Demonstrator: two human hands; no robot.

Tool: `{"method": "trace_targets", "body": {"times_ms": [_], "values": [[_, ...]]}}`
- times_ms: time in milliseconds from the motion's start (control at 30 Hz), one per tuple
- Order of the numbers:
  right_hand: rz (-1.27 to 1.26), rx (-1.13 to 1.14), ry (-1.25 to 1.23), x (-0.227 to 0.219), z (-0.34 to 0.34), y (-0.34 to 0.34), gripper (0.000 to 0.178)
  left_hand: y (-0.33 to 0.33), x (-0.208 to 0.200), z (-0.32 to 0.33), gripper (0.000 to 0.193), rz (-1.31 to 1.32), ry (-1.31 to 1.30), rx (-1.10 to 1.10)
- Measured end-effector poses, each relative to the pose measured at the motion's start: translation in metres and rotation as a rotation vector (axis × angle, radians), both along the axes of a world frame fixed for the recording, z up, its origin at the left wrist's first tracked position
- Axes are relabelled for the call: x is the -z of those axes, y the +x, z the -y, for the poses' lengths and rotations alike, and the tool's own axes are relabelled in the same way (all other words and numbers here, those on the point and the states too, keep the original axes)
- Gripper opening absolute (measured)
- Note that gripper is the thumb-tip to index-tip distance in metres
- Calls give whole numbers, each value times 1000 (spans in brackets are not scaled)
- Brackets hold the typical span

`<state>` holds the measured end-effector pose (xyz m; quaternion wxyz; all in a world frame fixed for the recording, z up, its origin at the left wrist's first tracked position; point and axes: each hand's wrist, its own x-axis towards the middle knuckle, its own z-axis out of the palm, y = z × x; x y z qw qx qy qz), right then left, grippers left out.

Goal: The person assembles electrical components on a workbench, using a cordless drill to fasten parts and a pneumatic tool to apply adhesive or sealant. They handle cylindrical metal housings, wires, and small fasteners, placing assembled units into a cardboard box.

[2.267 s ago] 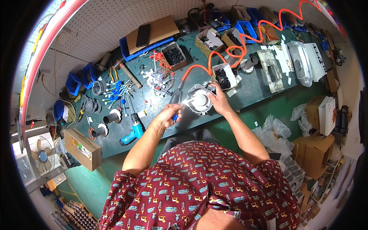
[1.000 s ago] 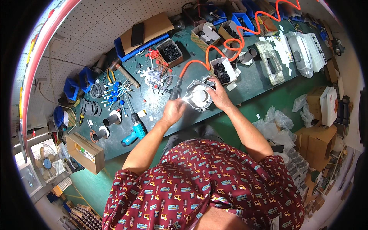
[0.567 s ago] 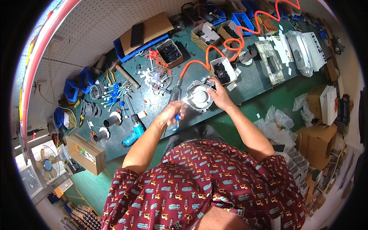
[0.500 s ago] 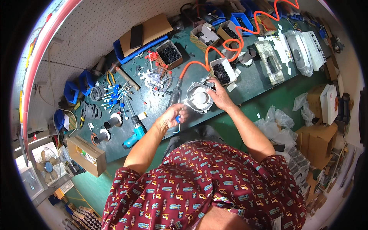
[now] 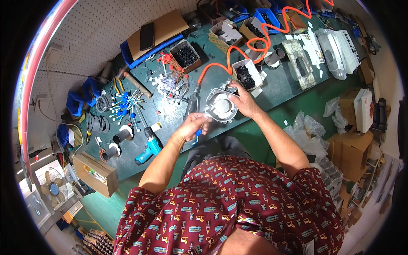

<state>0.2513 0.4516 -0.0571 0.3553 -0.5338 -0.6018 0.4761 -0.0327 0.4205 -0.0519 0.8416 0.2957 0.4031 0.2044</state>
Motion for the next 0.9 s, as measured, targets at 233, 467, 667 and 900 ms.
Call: {"method": "trace_targets", "body": {"times_ms": [233,467,667,900], "values": [[-11,8,-10,-3,0,-3,49,15,-7,23,32,-844,967,76],[-14,-26,-7,-6,-3,-5,48,-4,-1,6,19,27,-254,-122],[-16,-2,3,-3,-3,-5,47,-5,0,-13,10,-127,-83,-65],[6,47,37,-2,1,-9,47,14,-21,12,12,-670,556,-95]]}}
